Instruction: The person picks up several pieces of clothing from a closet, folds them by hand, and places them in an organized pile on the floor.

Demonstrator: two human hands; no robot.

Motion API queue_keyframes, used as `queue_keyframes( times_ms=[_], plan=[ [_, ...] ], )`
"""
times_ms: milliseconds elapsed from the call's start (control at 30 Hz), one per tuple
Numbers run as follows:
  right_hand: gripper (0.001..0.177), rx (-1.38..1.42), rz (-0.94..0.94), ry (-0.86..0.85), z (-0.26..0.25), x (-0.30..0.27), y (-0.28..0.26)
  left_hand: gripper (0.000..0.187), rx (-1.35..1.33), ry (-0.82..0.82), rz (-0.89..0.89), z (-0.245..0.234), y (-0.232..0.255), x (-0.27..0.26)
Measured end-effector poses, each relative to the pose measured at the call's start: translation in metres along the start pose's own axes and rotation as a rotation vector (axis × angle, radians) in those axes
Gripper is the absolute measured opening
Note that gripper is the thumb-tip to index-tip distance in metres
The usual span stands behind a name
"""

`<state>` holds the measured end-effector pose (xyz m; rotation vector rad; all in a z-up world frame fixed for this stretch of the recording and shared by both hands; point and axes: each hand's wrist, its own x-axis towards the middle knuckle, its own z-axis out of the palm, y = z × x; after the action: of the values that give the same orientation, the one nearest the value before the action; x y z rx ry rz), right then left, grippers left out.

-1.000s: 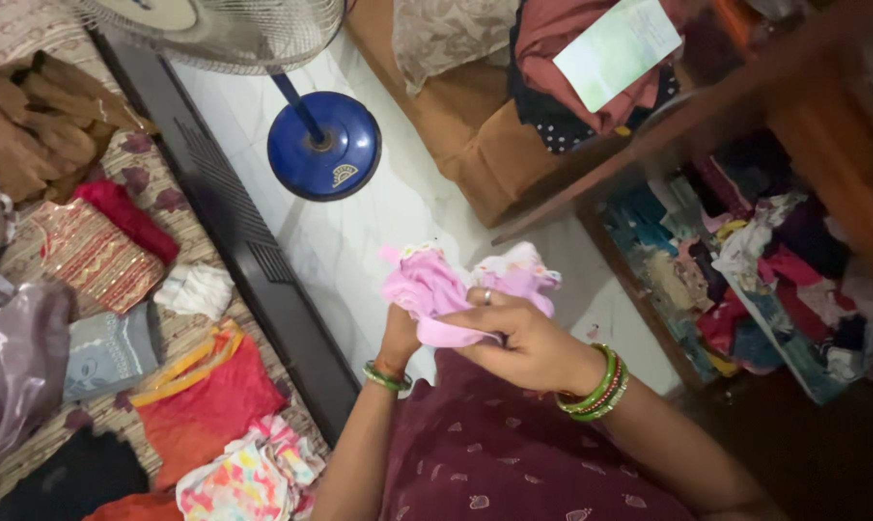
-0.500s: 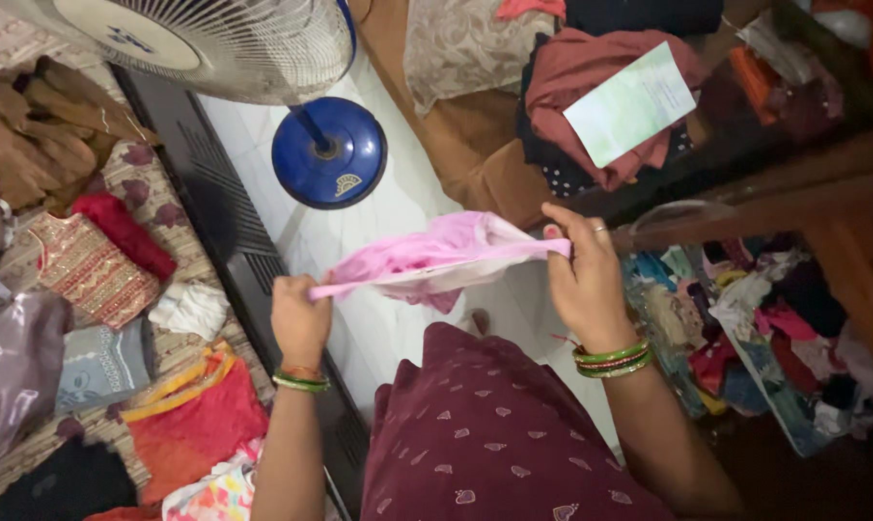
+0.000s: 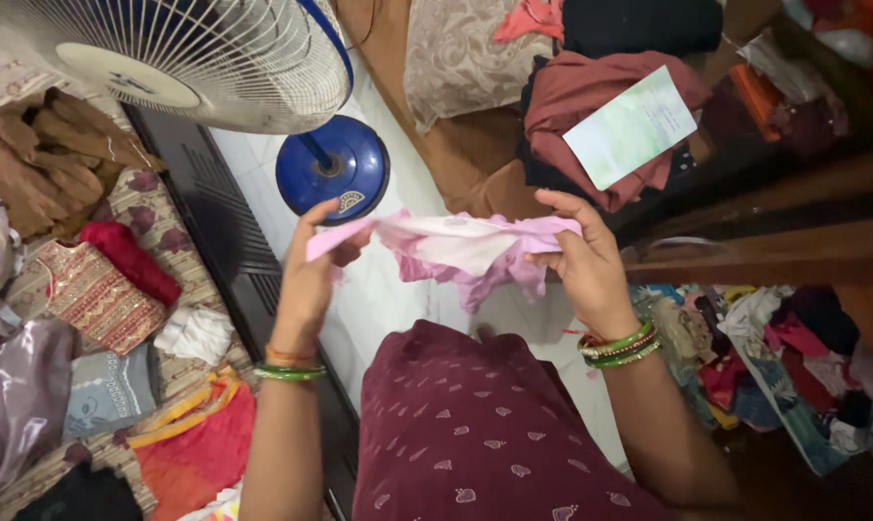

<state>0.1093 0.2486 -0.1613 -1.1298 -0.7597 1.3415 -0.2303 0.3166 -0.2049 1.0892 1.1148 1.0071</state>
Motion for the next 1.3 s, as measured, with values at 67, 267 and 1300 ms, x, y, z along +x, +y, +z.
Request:
queue_keyframes(
  times_ms=[67, 267, 1300],
  plan=[
    [0.041, 0.036, -0.006, -0.056, 0.006, 0.000, -0.010, 0.044, 0.052, -0.082, 0.154, 0.022, 0.011, 0.006],
    [0.044, -0.221, -0.191, -0.123, 0.028, 0.007, -0.029, 0.075, 0.404, -0.222, 0.417, 0.089, 0.014, 0.009],
    [0.062, -0.256, -0.136, -0.024, -0.017, 0.116, 0.020, 0.064, -0.525, -0.057, -0.193, 0.096, 0.003, 0.183]
  ],
)
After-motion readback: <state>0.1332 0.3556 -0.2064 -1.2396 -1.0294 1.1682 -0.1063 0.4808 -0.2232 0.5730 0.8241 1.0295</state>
